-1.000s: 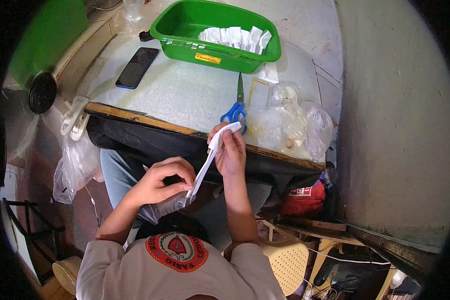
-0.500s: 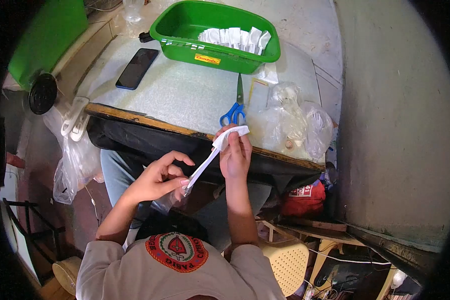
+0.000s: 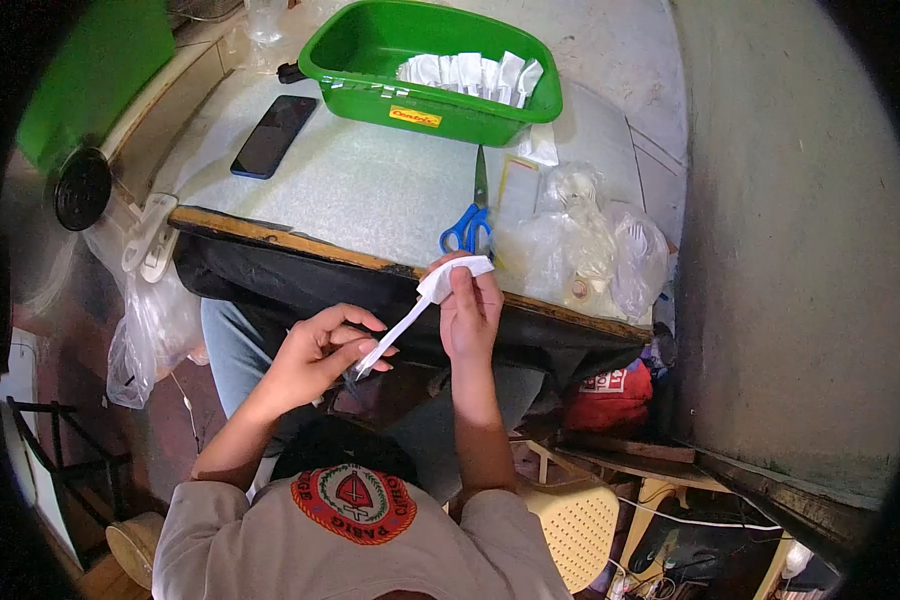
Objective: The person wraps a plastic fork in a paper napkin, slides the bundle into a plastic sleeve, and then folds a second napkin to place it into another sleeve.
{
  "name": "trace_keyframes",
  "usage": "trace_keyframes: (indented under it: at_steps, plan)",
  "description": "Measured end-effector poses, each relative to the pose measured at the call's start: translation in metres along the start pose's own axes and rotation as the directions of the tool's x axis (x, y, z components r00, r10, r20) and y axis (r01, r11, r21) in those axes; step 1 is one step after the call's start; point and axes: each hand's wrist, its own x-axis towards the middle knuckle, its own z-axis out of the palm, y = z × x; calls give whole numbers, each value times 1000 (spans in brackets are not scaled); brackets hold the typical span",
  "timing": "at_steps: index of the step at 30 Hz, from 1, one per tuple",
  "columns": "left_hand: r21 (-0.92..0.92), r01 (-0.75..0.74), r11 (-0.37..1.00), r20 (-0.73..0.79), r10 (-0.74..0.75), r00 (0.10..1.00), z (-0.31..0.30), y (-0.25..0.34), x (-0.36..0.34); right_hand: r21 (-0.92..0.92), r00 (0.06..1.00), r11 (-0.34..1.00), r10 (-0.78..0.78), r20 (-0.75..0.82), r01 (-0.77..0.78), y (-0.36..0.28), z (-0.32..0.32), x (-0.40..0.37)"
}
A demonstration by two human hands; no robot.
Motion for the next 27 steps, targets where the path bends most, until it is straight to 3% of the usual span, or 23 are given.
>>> trace_keyframes:
  at_steps: [2,8,14,18,20,27]
  plan:
    - [103,-5,995,1,5,1000,2,2,0,2,1000,1000,-9,-2,9,2,-2,0]
    - [173,-63,983,-83,78,993,10,2,0,10,1000,1000,-23,-19,23,6,-2,-2]
    - [254,-16,967,-142,54,988,9,3,1,-62,988,995,-90,-125,83,6,0,-2]
    - [240,-40,970,-107,67,992,4,-6,2,-58,987,990,-135,-92,130,4,1,-2]
    - [70,-41,997,-117,49,992,3,-9,2,-46,987,991,-128,-93,124,4,1,-3]
    - [17,-61,998,-84,62,995,0,-10,2,-50,988,991,-131,-86,127,4,3,-4]
